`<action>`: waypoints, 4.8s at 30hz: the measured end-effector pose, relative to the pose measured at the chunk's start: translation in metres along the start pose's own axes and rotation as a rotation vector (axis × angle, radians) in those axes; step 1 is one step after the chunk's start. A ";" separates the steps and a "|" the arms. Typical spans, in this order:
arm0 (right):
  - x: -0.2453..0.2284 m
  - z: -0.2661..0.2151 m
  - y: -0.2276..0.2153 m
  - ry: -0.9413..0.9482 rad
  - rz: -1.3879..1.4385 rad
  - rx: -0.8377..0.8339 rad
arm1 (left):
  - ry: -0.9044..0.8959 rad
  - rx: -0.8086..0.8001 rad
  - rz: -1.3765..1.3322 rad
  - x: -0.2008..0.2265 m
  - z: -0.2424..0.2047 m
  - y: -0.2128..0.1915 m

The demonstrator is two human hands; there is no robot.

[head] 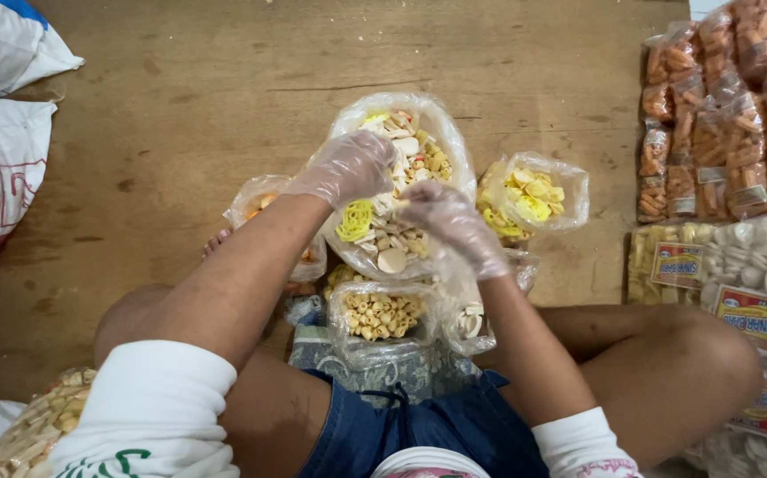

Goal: The person sits on the floor and sorts various snack pieces from a large central bag into smaller clear plastic bags. They use gloved hands to pick and separate different snack types, including white, yellow, and orange pieces, placing them into separate bags.

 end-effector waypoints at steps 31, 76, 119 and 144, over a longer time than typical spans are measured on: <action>-0.023 -0.006 -0.152 -0.283 0.015 -0.064 | -0.398 0.029 -0.881 0.065 0.012 -0.096; -0.031 0.054 -0.098 -0.128 -0.772 -0.301 | 0.112 0.070 -0.224 -0.059 -0.020 0.079; 0.084 0.074 -0.197 0.132 -0.855 -0.135 | -0.270 -0.201 -0.217 -0.035 0.074 0.020; 0.031 0.227 0.033 -0.066 -0.458 -0.212 | -0.015 -0.275 0.259 -0.069 -0.005 0.034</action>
Point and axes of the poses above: each hand's wrist, its own z-axis towards the middle knuckle, its own y-axis out of the palm, x = y × z, the point moved 6 cm from there along z, towards the middle knuckle, and after that the axes turned 7 degrees about y, right-handed, at the moved point
